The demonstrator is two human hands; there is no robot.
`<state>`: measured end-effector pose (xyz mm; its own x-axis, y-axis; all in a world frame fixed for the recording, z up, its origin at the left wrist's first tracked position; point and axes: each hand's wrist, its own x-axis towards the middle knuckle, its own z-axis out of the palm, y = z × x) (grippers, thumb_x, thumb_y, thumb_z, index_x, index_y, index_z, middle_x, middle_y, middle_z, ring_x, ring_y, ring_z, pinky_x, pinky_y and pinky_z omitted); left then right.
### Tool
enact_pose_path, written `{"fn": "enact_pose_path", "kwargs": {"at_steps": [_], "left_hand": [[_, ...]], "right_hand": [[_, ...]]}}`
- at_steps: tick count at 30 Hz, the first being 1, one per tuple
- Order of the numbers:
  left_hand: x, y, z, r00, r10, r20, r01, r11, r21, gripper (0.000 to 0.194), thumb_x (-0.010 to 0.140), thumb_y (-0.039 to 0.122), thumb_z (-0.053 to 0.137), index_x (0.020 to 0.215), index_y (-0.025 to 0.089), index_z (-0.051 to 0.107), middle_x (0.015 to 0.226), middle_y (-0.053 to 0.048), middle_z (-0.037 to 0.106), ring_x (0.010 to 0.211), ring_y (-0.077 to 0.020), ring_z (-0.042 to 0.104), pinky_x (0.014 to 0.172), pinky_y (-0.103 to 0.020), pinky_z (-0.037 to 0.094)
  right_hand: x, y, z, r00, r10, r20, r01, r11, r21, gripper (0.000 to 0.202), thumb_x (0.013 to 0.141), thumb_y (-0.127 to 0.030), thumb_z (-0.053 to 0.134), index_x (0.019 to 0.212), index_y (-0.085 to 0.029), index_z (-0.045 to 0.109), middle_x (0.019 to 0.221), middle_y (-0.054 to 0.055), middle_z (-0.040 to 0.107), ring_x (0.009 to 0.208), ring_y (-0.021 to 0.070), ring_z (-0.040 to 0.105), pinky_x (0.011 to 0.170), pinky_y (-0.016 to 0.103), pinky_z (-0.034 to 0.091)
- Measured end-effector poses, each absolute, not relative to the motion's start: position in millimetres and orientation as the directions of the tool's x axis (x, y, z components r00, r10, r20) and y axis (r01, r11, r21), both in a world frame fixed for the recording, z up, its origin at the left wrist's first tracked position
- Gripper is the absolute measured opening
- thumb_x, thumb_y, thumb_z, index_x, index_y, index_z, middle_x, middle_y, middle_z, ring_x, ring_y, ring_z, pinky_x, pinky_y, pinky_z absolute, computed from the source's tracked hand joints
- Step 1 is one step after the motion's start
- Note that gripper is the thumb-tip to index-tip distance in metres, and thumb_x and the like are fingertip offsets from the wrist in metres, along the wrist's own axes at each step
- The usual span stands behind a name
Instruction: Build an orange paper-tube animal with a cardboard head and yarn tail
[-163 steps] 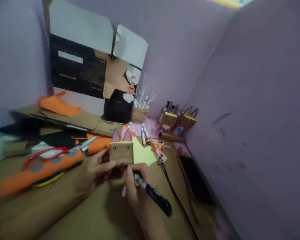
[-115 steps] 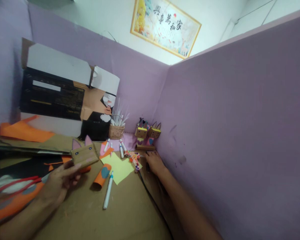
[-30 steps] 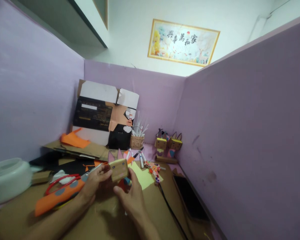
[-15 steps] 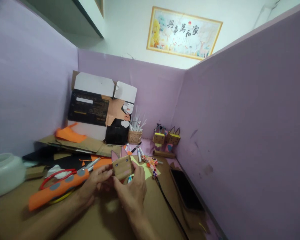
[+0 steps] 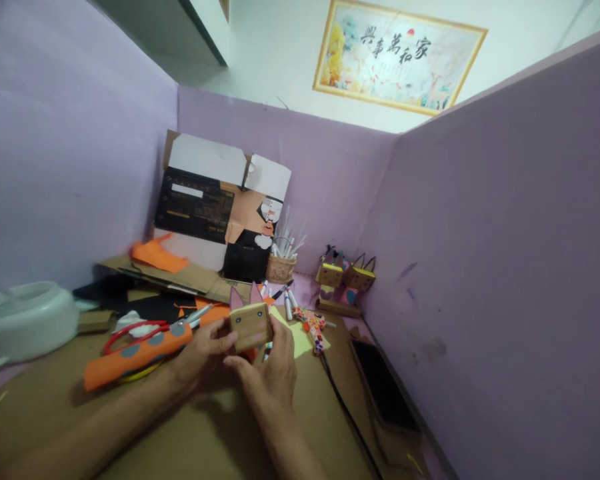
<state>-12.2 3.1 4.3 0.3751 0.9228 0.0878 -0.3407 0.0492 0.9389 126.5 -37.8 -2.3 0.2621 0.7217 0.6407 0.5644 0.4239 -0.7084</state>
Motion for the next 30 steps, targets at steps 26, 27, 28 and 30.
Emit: {"fn": "enact_pose_path", "kwargs": {"at_steps": [26,27,28,30], "left_hand": [[-26.2,8.6,16.7,0.459,0.876,0.150,-0.249,-0.035,0.968,0.042,0.069,0.033,0.066,0.105,0.012,0.062,0.090,-0.009,0.064,0.067,-0.0144,0.056,0.046,-0.018,0.037],[-26.0,7.9,17.4,0.464,0.872,0.155,-0.252,-0.038,0.967,0.043,0.068,0.033,0.067,0.105,0.012,0.062,0.091,-0.010,0.064,0.069,-0.0156,0.057,0.047,-0.018,0.037],[-25.8,7.3,18.1,0.464,0.873,0.152,-0.253,-0.034,0.967,0.045,0.067,0.032,0.068,0.106,0.012,0.062,0.093,-0.011,0.065,0.072,-0.0169,0.058,0.047,-0.018,0.037],[-25.5,7.4,19.5,0.422,0.897,0.130,-0.254,-0.021,0.967,0.045,0.066,0.032,0.068,0.105,0.011,0.062,0.092,-0.011,0.065,0.071,-0.0172,0.059,0.046,-0.019,0.036]], "right_hand": [[137.7,-34.0,9.7,0.183,0.959,0.215,-0.091,0.234,-0.968,0.040,0.073,-0.050,0.059,0.098,-0.019,0.055,0.098,0.007,0.061,0.085,0.0232,0.062,0.051,0.026,0.052],[138.1,-33.9,10.1,0.181,0.958,0.223,-0.080,0.240,-0.968,0.041,0.073,-0.051,0.059,0.098,-0.019,0.055,0.098,0.007,0.062,0.085,0.0234,0.062,0.050,0.026,0.052],[139.4,-33.5,10.7,0.177,0.956,0.232,-0.062,0.246,-0.967,0.041,0.074,-0.051,0.058,0.099,-0.019,0.055,0.099,0.008,0.062,0.085,0.0236,0.062,0.050,0.026,0.052],[145.9,-31.1,12.1,0.191,0.947,0.258,0.014,0.261,-0.965,0.040,0.076,-0.053,0.053,0.097,-0.019,0.057,0.098,0.008,0.063,0.085,0.0234,0.062,0.050,0.027,0.052]]}}
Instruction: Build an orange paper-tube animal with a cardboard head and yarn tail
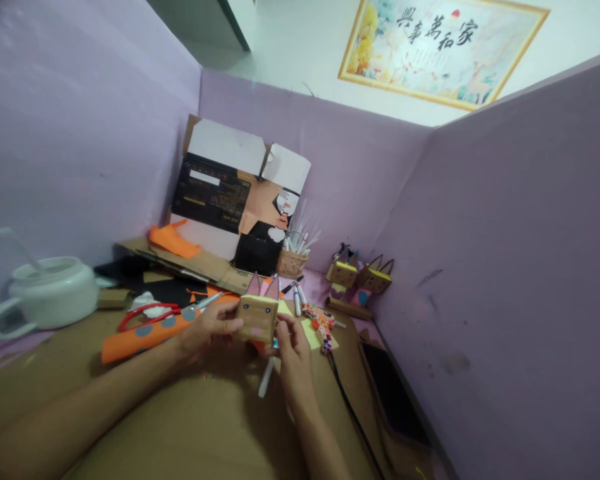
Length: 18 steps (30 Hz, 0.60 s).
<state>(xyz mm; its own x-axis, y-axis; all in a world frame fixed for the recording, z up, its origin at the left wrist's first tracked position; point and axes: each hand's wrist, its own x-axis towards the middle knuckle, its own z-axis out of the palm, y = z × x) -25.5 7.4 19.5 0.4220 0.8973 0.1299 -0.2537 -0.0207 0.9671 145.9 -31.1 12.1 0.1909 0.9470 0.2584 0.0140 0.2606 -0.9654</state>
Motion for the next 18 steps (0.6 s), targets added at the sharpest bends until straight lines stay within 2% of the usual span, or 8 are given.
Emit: {"fn": "enact_pose_path", "kwargs": {"at_steps": [2,5,7,9,12,15,18], "left_hand": [[-26.2,9.4,20.7,0.315,0.943,0.109,-0.269,-0.021,0.963,0.041,0.066,0.031,0.069,0.101,0.011,0.063,0.084,-0.009,0.065,0.063,-0.0139,0.057,0.044,-0.018,0.035],[-29.2,15.7,21.9,0.123,0.990,0.069,-0.320,-0.026,0.947,0.037,0.064,0.030,0.069,0.096,0.012,0.063,0.078,-0.006,0.063,0.055,-0.0106,0.054,0.043,-0.018,0.036],[-31.4,20.3,21.8,0.044,0.998,0.043,-0.345,-0.025,0.938,0.036,0.064,0.029,0.069,0.095,0.012,0.061,0.081,-0.006,0.062,0.056,-0.0108,0.055,0.042,-0.018,0.037],[-32.2,22.9,20.6,0.022,0.999,0.030,-0.342,-0.020,0.939,0.035,0.065,0.029,0.068,0.094,0.012,0.061,0.082,-0.006,0.062,0.058,-0.0112,0.055,0.041,-0.017,0.037],[-28.7,20.6,17.9,0.079,0.997,0.015,-0.327,0.012,0.945,0.036,0.063,0.028,0.070,0.094,0.012,0.062,0.072,-0.003,0.060,0.053,-0.0103,0.052,0.040,-0.018,0.037],[-21.1,12.8,16.8,0.152,0.988,0.007,-0.321,0.043,0.946,0.036,0.061,0.027,0.072,0.093,0.011,0.064,0.064,-0.001,0.057,0.047,-0.0081,0.046,0.039,-0.019,0.036],[-17.0,6.8,19.0,0.183,0.983,0.009,-0.329,0.053,0.943,0.036,0.060,0.027,0.073,0.090,0.011,0.065,0.068,-0.002,0.059,0.049,-0.0090,0.049,0.039,-0.019,0.036]], "right_hand": [[157.6,-27.1,12.8,0.237,0.922,0.305,0.170,0.270,-0.948,0.037,0.079,-0.052,0.048,0.091,-0.018,0.060,0.093,0.007,0.064,0.082,0.0223,0.062,0.051,0.027,0.051],[178.4,-20.0,10.2,0.280,0.891,0.358,0.431,0.216,-0.876,0.031,0.077,-0.046,0.051,0.079,-0.017,0.062,0.073,0.005,0.065,0.066,0.0197,0.061,0.049,0.026,0.047],[188.1,-16.2,6.1,0.264,0.902,0.342,0.498,0.176,-0.849,0.028,0.075,-0.043,0.055,0.070,-0.017,0.063,0.062,0.003,0.063,0.057,0.0184,0.059,0.047,0.026,0.044],[191.4,-13.9,1.7,0.243,0.916,0.319,0.508,0.160,-0.846,0.026,0.072,-0.042,0.057,0.065,-0.017,0.063,0.055,0.002,0.062,0.053,0.0180,0.058,0.047,0.026,0.044],[186.6,-14.0,-1.3,0.206,0.934,0.292,0.497,0.157,-0.853,0.029,0.073,-0.045,0.056,0.063,-0.018,0.062,0.054,0.002,0.063,0.050,0.0171,0.058,0.047,0.026,0.043],[178.2,-17.3,1.4,0.186,0.946,0.266,0.428,0.166,-0.888,0.033,0.075,-0.048,0.053,0.068,-0.017,0.062,0.058,0.002,0.063,0.050,0.0159,0.058,0.045,0.024,0.042],[173.6,-20.4,6.1,0.196,0.945,0.261,0.340,0.184,-0.922,0.035,0.075,-0.050,0.054,0.072,-0.016,0.062,0.062,0.004,0.065,0.053,0.0159,0.059,0.045,0.023,0.043]]}}
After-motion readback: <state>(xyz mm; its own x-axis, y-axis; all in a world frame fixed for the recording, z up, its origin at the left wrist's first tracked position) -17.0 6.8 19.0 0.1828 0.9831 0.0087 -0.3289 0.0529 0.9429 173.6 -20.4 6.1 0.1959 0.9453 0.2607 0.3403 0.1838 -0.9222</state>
